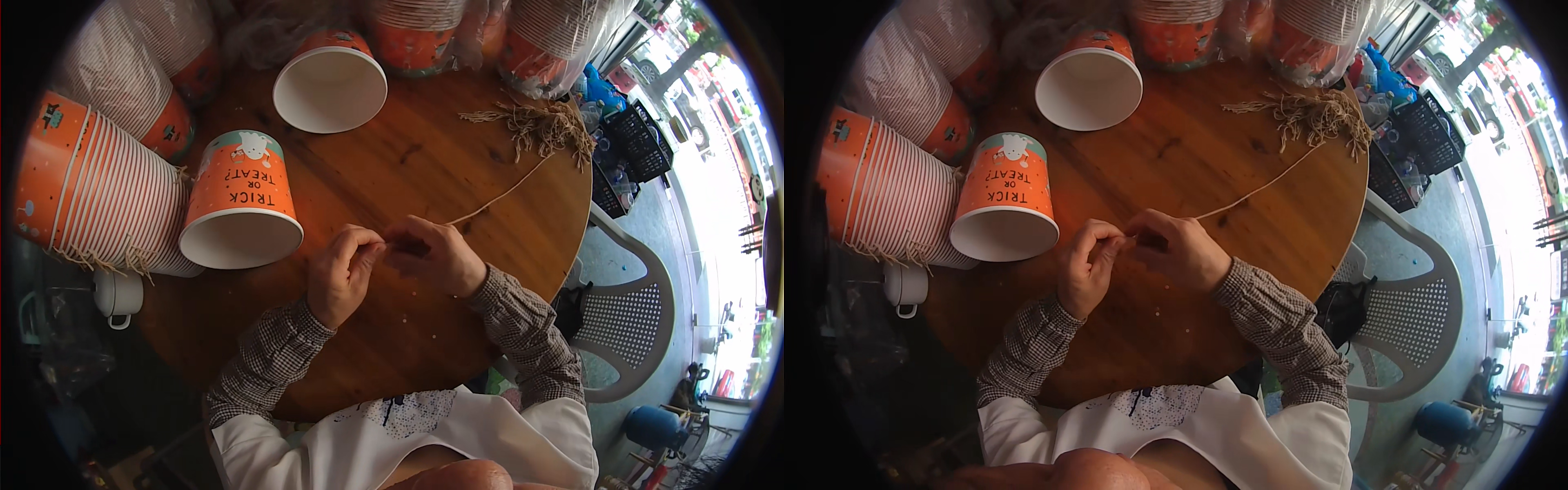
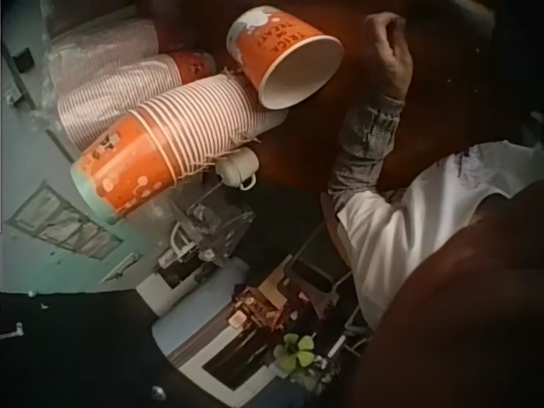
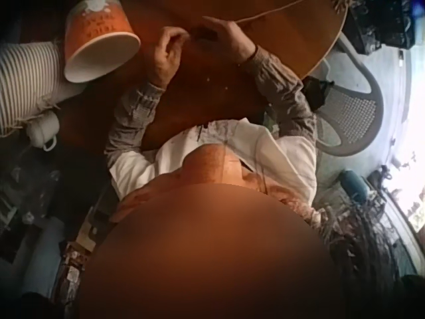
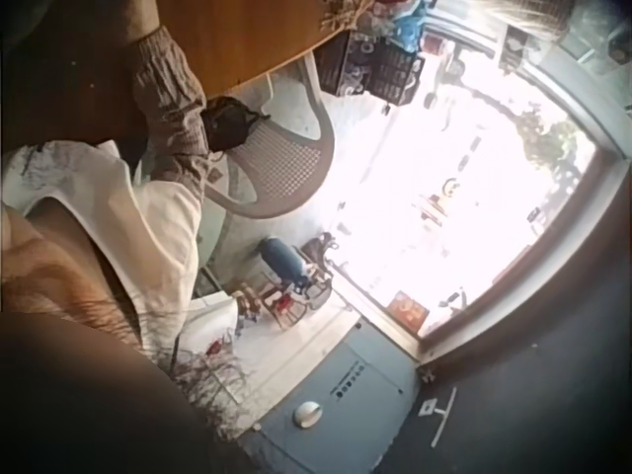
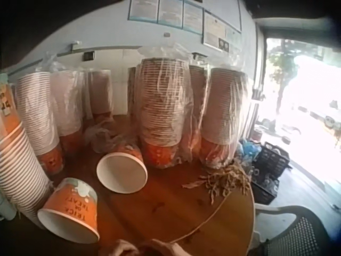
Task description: Attaching twine handles to paper buckets by threading them through pre-punched holes using a thin tool.
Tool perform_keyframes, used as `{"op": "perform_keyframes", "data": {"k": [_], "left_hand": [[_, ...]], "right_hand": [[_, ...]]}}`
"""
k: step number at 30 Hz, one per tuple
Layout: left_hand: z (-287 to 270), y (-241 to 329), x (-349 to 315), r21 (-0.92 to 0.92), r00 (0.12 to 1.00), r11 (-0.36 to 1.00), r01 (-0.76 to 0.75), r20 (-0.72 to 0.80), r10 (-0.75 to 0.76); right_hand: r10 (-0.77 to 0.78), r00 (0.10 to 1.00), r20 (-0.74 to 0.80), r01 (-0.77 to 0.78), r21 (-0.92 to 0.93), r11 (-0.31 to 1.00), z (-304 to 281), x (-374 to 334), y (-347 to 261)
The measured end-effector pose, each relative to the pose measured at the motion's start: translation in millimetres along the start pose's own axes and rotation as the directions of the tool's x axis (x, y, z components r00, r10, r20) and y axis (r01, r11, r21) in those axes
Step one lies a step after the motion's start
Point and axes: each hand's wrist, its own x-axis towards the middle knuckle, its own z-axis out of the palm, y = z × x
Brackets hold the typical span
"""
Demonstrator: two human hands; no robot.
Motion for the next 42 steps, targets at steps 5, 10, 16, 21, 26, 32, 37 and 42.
{"op": "perform_keyframes", "data": {"k": [5, 10, 16, 21, 26, 32, 37, 42], "left_hand": [[-2.3, -1.4, -0.7, 0.062, 1.000, 0.998, -0.008, -0.004, 0.009], [-6.3, -10.6, -4.5, 0.207, 0.987, 0.966, -0.157, 0.014, 0.158], [-20.4, -10.4, -5.9, 0.490, 0.904, 0.769, -0.410, 0.107, 0.413], [-22.8, -15.8, -4.7, 0.526, 0.869, 0.704, -0.477, 0.162, 0.468], [-21.2, -15.6, -5.8, 0.530, 0.879, 0.713, -0.460, 0.158, 0.450], [-20.4, -18.5, -6.6, 0.497, 0.896, 0.753, -0.432, 0.143, 0.420], [-22.4, -24.1, -7.0, 0.461, 0.912, 0.793, -0.398, 0.107, 0.396], [-18.5, -21.8, -4.1, 0.064, 0.988, 0.998, 0.026, -0.153, -0.015]], "right_hand": [[-0.044, 0.993, -0.111, 0.049, 0.041, 0.998, 19.7, -2.9, 15.0], [0.087, 0.987, -0.138, -0.054, 0.229, 0.972, 23.1, -3.6, 15.5], [0.117, 0.987, -0.106, -0.086, 0.259, 0.962, 30.6, -3.7, 11.7], [0.198, 0.977, -0.080, -0.168, 0.284, 0.944, 32.1, -0.7, 7.9], [0.163, 0.981, -0.108, -0.145, 0.159, 0.977, 33.4, -0.3, 13.7], [0.024, 0.979, -0.204, -0.009, 0.073, 0.997, 32.6, -1.4, 17.4], [0.085, 0.994, -0.074, -0.083, 0.024, 0.996, 30.2, 6.5, 11.8], [-0.026, 0.945, -0.326, 0.042, 0.044, 0.998, 12.2, 26.2, 20.1]]}}
